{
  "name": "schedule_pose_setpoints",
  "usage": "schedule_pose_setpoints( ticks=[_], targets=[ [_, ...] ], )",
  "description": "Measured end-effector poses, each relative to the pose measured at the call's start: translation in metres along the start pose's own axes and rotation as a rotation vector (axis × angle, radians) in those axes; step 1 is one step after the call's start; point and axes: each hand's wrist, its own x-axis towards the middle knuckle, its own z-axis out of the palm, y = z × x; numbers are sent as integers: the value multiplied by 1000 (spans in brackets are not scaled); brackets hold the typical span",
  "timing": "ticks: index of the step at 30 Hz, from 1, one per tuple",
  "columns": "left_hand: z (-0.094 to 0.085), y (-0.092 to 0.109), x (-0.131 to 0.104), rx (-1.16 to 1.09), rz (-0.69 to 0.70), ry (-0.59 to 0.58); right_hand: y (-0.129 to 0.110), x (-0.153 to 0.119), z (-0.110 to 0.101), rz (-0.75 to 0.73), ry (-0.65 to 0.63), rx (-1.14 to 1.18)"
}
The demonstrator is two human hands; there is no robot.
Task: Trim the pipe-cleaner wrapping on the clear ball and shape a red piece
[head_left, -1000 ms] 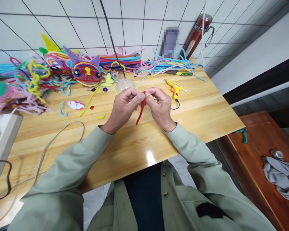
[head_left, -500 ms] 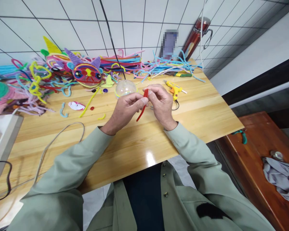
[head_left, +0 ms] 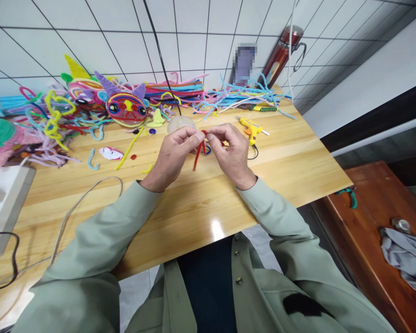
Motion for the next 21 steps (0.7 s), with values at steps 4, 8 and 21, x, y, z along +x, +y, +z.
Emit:
schedule_pose_setpoints(
  ticks=[4,8,21],
  targets=[
    [-7,-5,5,-3,-17,56,0,2,-3,93,-76,99],
    [-18,-8,11,-20,-12,44,7,3,-2,203,-80,225],
    [-11,-3,9,-178,-34,101,2,4,0,313,-3,315]
  ],
)
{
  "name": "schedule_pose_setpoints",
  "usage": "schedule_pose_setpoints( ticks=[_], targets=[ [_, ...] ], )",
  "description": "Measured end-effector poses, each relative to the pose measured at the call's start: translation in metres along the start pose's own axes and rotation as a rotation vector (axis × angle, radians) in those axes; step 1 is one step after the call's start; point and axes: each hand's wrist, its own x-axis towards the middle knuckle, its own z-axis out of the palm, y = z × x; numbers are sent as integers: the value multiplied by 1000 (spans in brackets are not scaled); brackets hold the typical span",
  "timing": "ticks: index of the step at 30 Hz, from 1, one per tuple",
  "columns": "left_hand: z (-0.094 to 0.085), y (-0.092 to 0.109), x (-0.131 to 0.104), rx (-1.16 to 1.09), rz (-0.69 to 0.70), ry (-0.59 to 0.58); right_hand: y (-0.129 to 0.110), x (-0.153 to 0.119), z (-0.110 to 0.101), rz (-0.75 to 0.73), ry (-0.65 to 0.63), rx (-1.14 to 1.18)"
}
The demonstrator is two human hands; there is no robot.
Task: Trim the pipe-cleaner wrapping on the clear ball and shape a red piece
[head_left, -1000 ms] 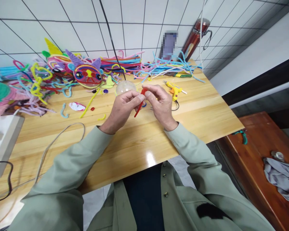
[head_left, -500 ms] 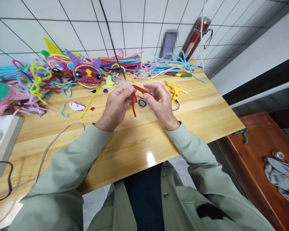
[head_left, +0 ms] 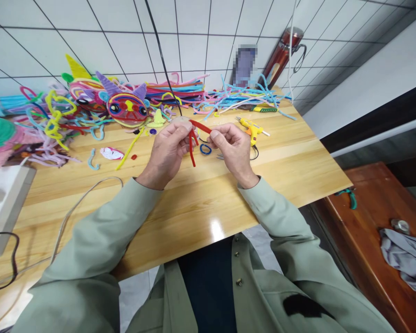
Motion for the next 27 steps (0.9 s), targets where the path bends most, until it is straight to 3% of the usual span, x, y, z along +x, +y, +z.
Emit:
schedule_pose_setpoints(
  ticks=[5,13,18,21,27],
  targets=[
    [1,-2,-1,57,46,24,3,3,0,122,-29,76],
    [1,-14,-4,240,370,5,-2,-1,11,497,-198,503],
    [5,-11,-10,319,388,89,-1,-6,16,616,-253,555],
    [7,-7,-10,338,380,85,1,-5,14,550,-269,450],
    [7,-3,-10,394,343,81,-3,-1,2,120,-102,127]
  ],
)
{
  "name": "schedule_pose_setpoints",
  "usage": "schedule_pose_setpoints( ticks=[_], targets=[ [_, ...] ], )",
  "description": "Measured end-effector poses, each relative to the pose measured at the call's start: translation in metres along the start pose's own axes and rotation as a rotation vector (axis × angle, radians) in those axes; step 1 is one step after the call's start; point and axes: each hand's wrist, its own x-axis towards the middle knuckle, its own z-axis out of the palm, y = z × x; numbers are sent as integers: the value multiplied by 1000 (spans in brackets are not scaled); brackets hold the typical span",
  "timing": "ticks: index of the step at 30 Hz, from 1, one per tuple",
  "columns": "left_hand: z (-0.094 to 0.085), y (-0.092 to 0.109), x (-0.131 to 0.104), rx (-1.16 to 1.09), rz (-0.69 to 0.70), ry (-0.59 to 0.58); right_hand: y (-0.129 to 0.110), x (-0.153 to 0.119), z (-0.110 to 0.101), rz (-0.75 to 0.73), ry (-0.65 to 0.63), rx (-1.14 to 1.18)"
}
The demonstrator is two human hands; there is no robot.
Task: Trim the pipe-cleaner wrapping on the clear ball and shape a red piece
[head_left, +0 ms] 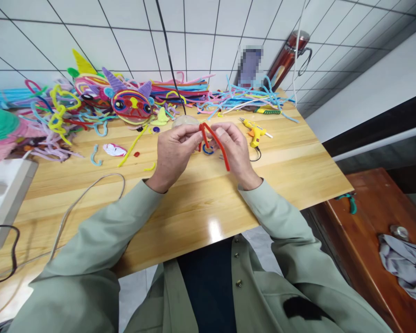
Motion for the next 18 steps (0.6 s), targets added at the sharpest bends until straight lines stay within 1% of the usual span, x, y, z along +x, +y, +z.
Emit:
schedule_pose_setpoints(
  ticks=[3,7,12,14,18],
  targets=[
    [0,2,-3,103,34,18,-4,0,-4,-112,-19,-101],
    [0,4,-6,236,70,7,1,0,-5,-153,-60,-160],
    [-2,4,-6,265,123,7,10,1,-5,-247,-22,-238],
    [-3,3,-5,299,170,5,10,-1,-4,-293,-4,-292],
    [-5,0,-4,443,286,1,7,-6,-3,-373,-8,-443]
  ],
)
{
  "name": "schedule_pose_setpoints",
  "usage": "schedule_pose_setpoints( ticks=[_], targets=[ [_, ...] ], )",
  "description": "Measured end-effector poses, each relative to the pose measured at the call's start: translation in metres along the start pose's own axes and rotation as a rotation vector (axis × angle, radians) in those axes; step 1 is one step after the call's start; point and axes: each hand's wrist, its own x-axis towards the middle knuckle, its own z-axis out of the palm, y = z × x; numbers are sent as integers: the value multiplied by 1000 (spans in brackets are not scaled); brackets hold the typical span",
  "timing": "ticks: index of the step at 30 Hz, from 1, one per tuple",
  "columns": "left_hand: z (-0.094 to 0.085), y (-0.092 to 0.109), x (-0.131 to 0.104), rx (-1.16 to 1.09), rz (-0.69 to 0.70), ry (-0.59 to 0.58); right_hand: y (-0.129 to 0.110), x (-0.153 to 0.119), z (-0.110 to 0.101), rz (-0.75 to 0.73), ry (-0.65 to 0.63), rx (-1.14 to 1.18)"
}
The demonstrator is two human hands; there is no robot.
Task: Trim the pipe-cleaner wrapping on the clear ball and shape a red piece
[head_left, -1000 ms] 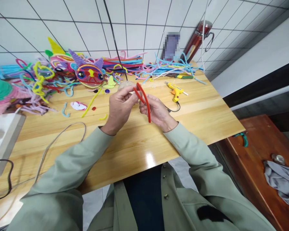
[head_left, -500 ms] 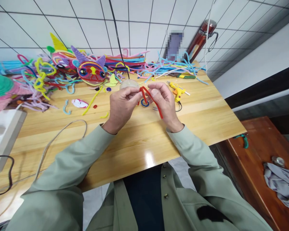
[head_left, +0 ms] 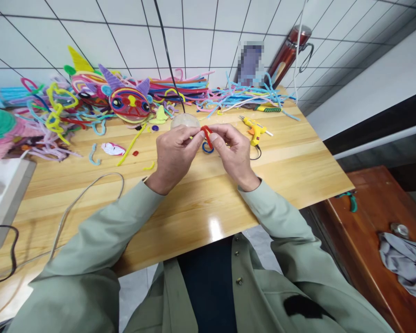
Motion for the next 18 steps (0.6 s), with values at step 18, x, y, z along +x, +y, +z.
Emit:
schedule_pose_setpoints(
  ticks=[18],
  targets=[
    [-11,3,19,-710,-639,-481,5,12,-10,243,61,223]
  ],
)
